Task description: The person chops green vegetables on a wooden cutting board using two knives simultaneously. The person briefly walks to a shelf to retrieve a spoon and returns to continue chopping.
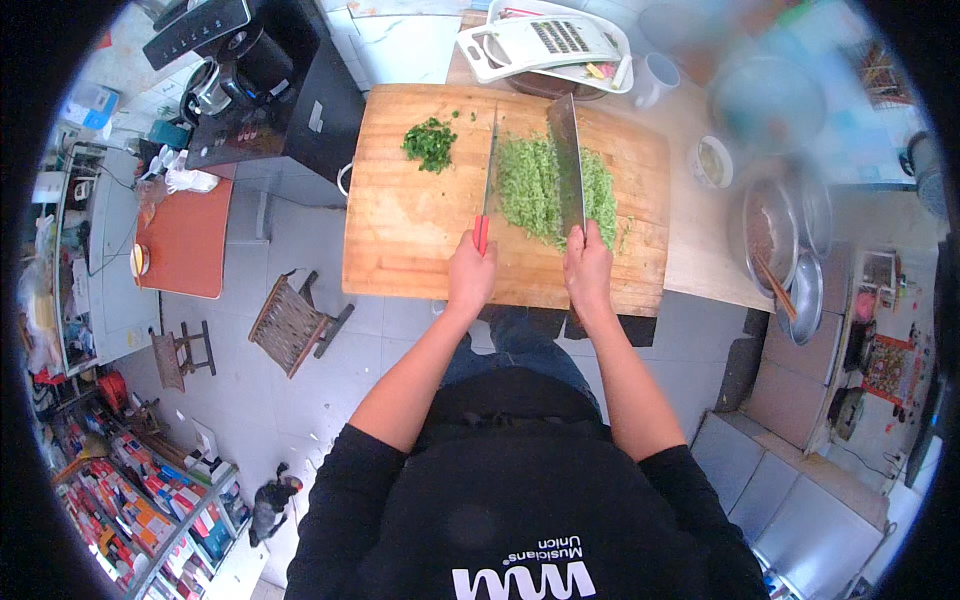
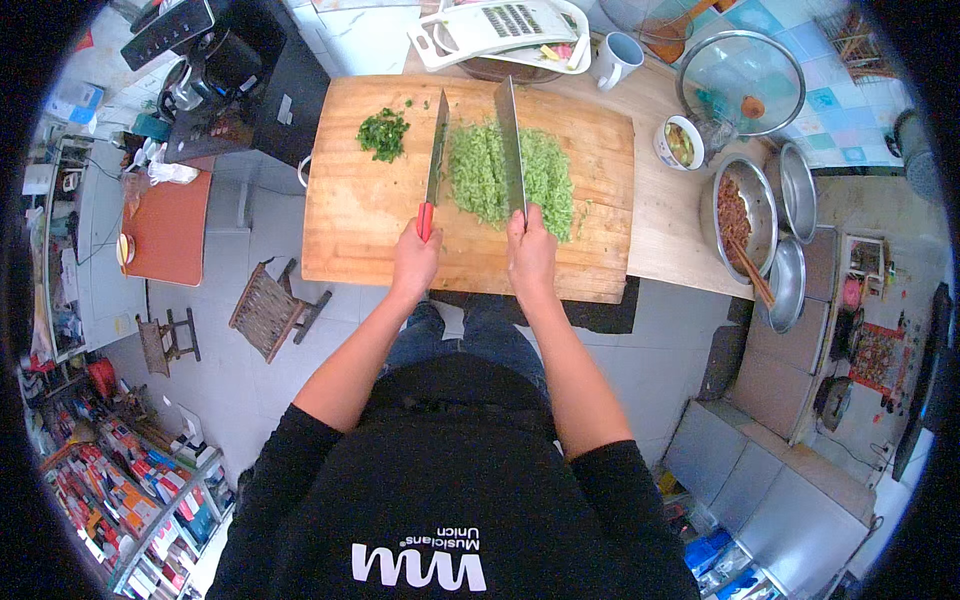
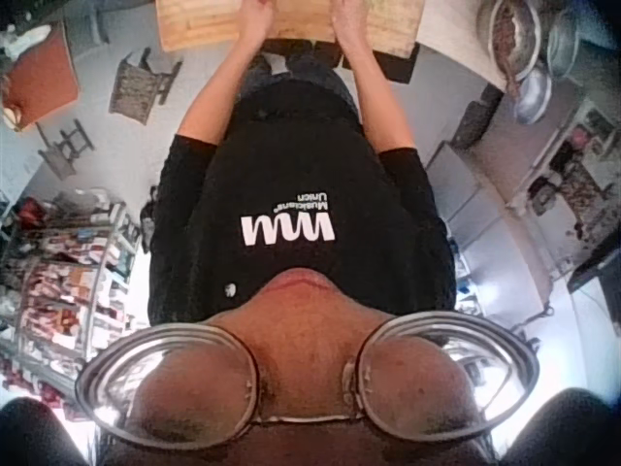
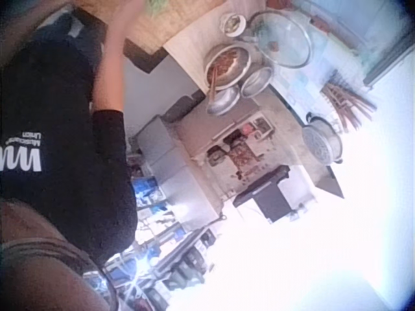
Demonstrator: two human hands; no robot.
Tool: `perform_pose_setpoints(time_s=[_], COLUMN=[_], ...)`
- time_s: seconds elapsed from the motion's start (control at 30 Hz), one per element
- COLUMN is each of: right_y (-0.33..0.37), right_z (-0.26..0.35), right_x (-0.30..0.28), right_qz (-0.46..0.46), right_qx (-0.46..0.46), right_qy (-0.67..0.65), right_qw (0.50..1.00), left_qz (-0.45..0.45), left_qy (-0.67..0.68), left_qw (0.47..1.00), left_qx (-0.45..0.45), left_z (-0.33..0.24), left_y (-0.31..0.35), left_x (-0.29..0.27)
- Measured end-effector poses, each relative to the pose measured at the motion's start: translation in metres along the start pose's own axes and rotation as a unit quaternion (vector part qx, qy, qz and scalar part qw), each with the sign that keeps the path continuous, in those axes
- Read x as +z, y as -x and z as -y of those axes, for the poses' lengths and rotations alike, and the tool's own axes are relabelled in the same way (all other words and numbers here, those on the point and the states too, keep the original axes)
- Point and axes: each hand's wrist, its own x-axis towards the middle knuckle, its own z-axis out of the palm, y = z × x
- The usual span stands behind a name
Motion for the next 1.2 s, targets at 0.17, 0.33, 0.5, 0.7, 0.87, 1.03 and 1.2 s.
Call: perform_pose_setpoints(time_s=[0.17, 0.33, 0.5, 0.7, 0.87, 1.03, 1.2], right_y=[-0.006, -0.010, -0.006, -0.003, -0.014, 0.005, 0.003], right_z=[-0.003, -0.027, -0.021, 0.003, -0.023, 0.003, -0.008], right_x=[-0.003, 0.003, -0.005, -0.026, -0.014, -0.025, -0.027], right_qz=[0.014, -0.034, -0.004, 0.004, 0.005, -0.070, -0.016], right_qx=[0.008, -0.057, 0.014, 0.037, 0.031, -0.002, 0.060], right_qy=[0.008, 0.084, 0.004, -0.038, 0.034, 0.015, -0.008], right_qw=[1.000, 0.994, 1.000, 0.999, 0.999, 0.997, 0.998], left_qz=[0.012, 0.011, 0.005, 0.007, -0.015, -0.005, -0.001], left_qy=[0.011, -0.001, 0.005, 0.000, 0.009, 0.001, 0.017], left_qw=[1.000, 1.000, 1.000, 1.000, 1.000, 1.000, 1.000], left_qx=[-0.013, -0.010, -0.019, -0.018, -0.004, -0.017, 0.005], left_z=[0.000, -0.005, -0.003, -0.006, -0.007, 0.008, -0.001], left_y=[-0.001, 0.001, 0.001, 0.002, 0.004, -0.001, -0.001], left_x=[-0.004, -0.003, -0.002, -0.005, -0.001, 0.005, -0.001])
